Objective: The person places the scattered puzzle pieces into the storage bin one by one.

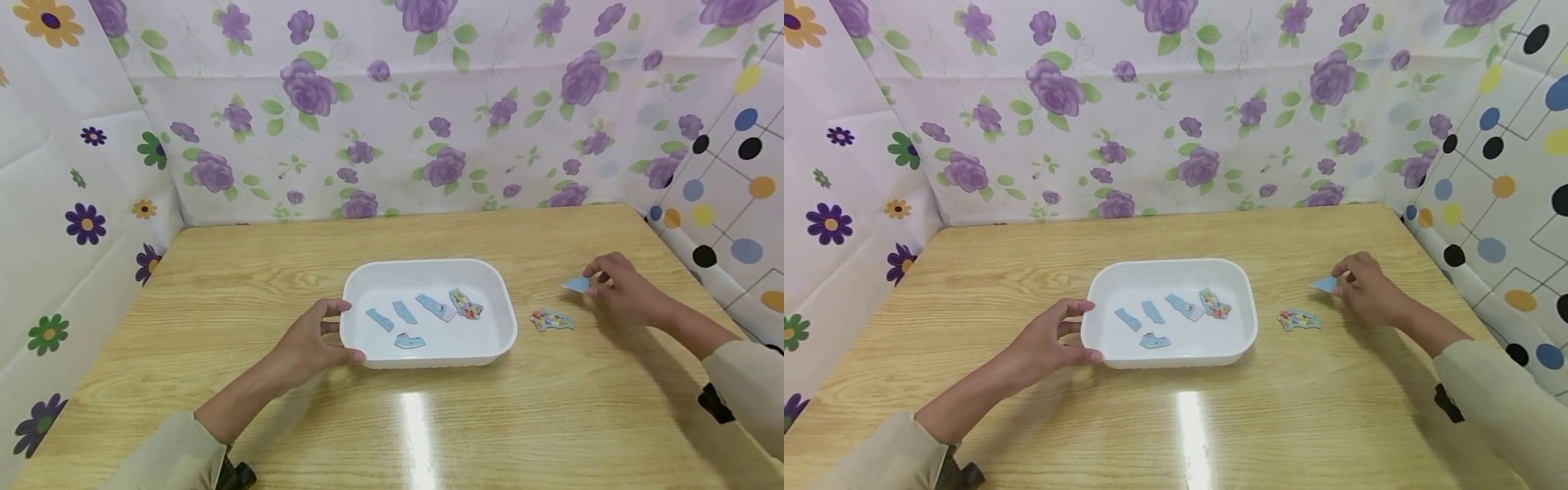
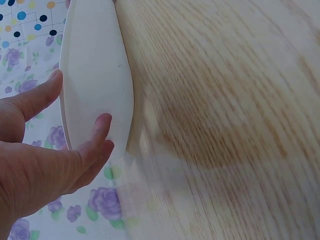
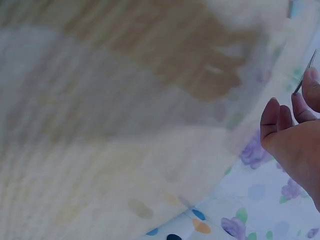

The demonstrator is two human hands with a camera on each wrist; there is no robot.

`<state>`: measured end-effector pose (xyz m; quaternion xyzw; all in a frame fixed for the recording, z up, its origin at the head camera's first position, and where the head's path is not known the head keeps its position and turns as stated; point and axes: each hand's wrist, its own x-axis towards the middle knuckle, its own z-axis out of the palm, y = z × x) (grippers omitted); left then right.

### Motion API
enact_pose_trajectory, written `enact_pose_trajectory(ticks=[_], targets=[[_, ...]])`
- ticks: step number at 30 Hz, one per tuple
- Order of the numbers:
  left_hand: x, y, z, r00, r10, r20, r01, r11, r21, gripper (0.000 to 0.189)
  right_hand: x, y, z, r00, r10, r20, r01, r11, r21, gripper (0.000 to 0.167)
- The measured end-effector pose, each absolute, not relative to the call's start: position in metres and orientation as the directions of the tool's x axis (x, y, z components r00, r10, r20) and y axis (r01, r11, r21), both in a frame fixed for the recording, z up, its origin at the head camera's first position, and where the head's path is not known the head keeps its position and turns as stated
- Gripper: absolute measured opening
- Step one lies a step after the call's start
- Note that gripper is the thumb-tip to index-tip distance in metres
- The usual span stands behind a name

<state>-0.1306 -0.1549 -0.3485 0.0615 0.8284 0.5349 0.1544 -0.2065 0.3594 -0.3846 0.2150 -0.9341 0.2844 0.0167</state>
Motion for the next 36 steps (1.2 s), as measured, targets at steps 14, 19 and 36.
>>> enact_pose_trajectory(ticks=[14, 19, 36], targets=[[-0.130, -0.155, -0.349, -0.946, 0.263, -0.190, -0.065, 0.421, 0.905, 0.084, -0.214, 0.334, -0.353, -0.891, -0.434, 0.136, -0.426, 0.692, -0.582, 0.018], [-0.131, -0.155, -0.349, -0.946, 0.262, -0.190, -0.065, 0.422, 0.904, 0.084, -0.214, 0.321, -0.349, -0.877, -0.453, 0.160, -0.454, 0.672, -0.586, 0.018], [-0.131, -0.154, -0.348, -0.946, 0.258, -0.195, -0.069, 0.430, 0.900, 0.084, -0.195, 0.237, -0.327, -0.797, -0.586, 0.146, -0.533, 0.570, -0.625, 0.022]])
